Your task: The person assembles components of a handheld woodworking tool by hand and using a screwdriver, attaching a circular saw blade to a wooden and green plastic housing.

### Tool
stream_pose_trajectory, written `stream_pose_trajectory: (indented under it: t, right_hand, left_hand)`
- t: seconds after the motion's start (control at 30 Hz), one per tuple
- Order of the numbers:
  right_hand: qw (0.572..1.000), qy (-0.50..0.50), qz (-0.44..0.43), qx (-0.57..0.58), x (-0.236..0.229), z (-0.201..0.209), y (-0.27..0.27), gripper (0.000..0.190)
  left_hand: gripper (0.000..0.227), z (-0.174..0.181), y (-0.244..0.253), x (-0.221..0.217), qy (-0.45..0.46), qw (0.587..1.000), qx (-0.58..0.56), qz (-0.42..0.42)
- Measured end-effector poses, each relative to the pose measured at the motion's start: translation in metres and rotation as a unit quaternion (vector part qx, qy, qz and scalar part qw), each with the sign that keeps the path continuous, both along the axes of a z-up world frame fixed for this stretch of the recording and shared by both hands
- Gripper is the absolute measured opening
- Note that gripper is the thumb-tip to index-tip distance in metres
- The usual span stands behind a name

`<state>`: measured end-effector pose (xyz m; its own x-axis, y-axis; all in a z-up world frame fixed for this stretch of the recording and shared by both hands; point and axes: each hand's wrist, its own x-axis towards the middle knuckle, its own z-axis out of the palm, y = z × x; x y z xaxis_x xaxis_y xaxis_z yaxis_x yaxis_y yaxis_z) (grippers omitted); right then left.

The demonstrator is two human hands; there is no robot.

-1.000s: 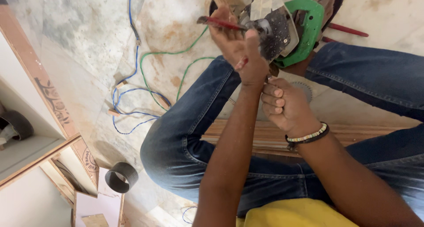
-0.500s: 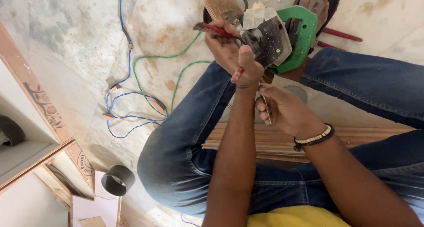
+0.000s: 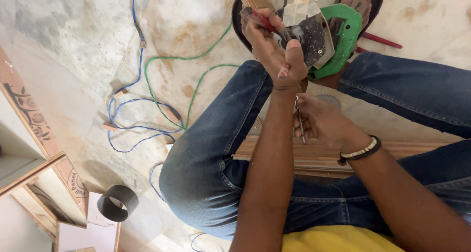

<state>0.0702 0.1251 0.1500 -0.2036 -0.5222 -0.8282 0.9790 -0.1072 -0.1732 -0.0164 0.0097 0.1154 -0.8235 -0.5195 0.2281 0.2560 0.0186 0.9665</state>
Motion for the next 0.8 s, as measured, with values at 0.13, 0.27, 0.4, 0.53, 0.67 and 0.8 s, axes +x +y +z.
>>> stream_pose_trajectory:
  t: [0.13,0.27,0.4,0.53,0.67,0.8]
  right_hand:
    - [0.998,0.042,-0.030,-0.029,0.008,-0.008,-0.004,0.030]
    - [0.993,0.041,-0.084,-0.073,0.011,-0.014,-0.010,0.027]
    - [0.995,0.013,-0.079,-0.065,0.007,-0.017,-0.010,0.026]
    - [0.995,-0.025,-0.085,-0.050,0.014,-0.029,-0.019,0.024]
    - [0.995,-0.037,-0.077,-0.043,0.016,-0.039,-0.024,0.027]
    - [0.996,-0.061,-0.062,-0.019,0.005,-0.026,-0.027,0.041]
  left_hand:
    - [0.063,-0.001,-0.006,0.000,0.009,1.000,-0.022,-0.010]
    - [0.058,-0.006,-0.010,-0.001,0.011,0.999,-0.034,-0.032]
    - [0.053,-0.002,-0.017,0.003,-0.010,0.996,-0.078,-0.044]
    - [0.061,0.003,-0.020,0.002,-0.014,0.996,-0.058,-0.063]
    - [0.063,0.001,-0.025,0.006,-0.020,0.996,0.004,-0.091]
    - [0.063,-0.002,-0.025,0.009,-0.022,0.995,0.002,-0.093]
